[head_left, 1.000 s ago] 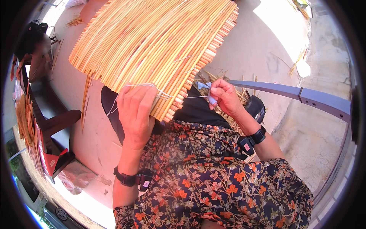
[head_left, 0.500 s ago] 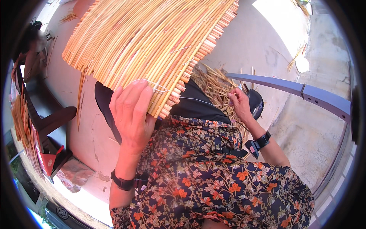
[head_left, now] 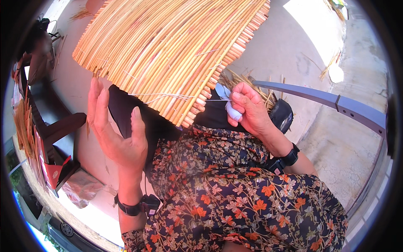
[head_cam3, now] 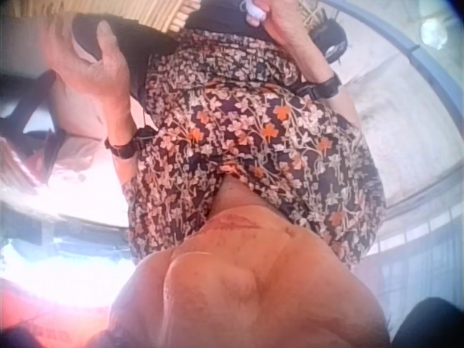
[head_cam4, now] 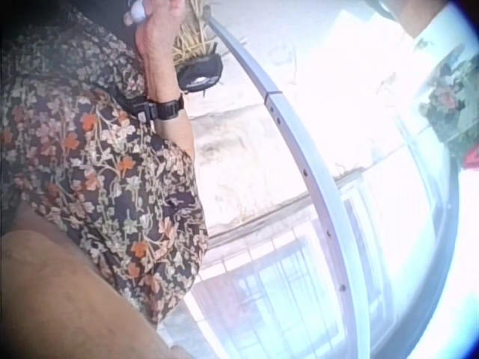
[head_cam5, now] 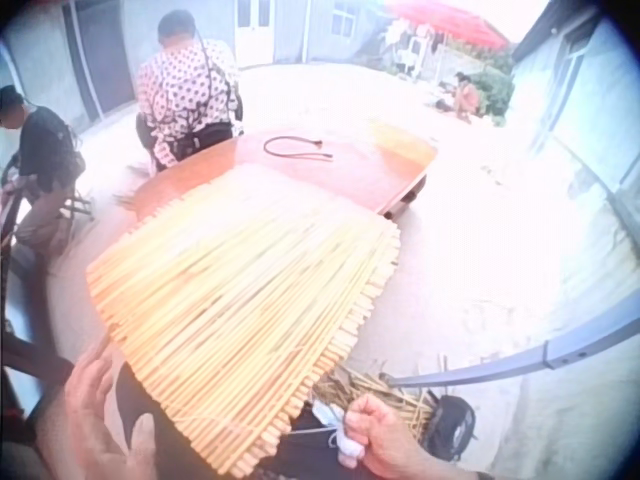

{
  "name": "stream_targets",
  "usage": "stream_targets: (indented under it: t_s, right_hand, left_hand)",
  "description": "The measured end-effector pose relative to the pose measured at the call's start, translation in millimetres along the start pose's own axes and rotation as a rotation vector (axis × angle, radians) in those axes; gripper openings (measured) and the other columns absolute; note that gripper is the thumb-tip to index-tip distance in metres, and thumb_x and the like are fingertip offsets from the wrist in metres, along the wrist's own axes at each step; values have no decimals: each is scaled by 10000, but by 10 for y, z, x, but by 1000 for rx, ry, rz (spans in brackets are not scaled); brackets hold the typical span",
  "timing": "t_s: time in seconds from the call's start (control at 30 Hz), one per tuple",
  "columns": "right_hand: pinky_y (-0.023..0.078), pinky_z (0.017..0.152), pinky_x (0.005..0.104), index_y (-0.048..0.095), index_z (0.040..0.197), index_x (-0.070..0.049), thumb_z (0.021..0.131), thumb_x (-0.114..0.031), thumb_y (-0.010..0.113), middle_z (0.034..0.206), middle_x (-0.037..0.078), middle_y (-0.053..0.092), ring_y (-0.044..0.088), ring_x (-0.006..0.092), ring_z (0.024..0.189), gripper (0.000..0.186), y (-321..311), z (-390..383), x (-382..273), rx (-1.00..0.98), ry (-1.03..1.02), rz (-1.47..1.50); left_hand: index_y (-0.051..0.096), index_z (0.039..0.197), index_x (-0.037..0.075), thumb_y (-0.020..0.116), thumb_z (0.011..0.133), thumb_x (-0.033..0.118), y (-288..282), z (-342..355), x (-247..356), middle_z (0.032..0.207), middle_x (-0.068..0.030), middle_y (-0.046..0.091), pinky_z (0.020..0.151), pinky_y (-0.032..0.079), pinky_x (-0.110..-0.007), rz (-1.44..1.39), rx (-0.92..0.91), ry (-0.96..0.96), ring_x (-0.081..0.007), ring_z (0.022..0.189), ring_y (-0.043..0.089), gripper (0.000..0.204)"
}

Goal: The person weaves a thin white string through a bundle of parallel bamboo sticks held on their lap. They repeatedly pass the string through the sticks, pull it tight, and adjust the bundle to maintain alignment.

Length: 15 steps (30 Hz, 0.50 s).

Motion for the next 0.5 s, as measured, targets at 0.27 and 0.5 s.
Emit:
stream_targets:
  t_s: [0.27, 0.5]
  right_hand:
    - [443, 502, 276, 521, 957, -99, 1028, -163, 605, 665, -28, 462, 480, 99, 538, 127, -1467, -254, 358, 527, 96, -338]
    - [501, 523, 248, 543, 961, -54, 1011, -146, 583, 693, -5, 528, 561, 88, 570, 112, -1396, -104, 256, 492, 38, -626]
  left_hand:
    - [430, 1437, -47, 623, 1010, 122, 204, -209, -386, 1431, -169, 512, 986, 490, -335, -528, 112, -693, -219, 1263, 551, 498]
    - [602, 1210, 14, 630, 1029, 309, 505, -420, -460, 1100, -59, 649, 659, 471, -241, -1226, -136, -1269, -138, 916, 654, 347]
Point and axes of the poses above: each hand's wrist, its own z-axis towards the middle knuckle, its own y-axis out of the palm, x = y × z, the point moved 6 cm from there along z, towards the middle knuckle
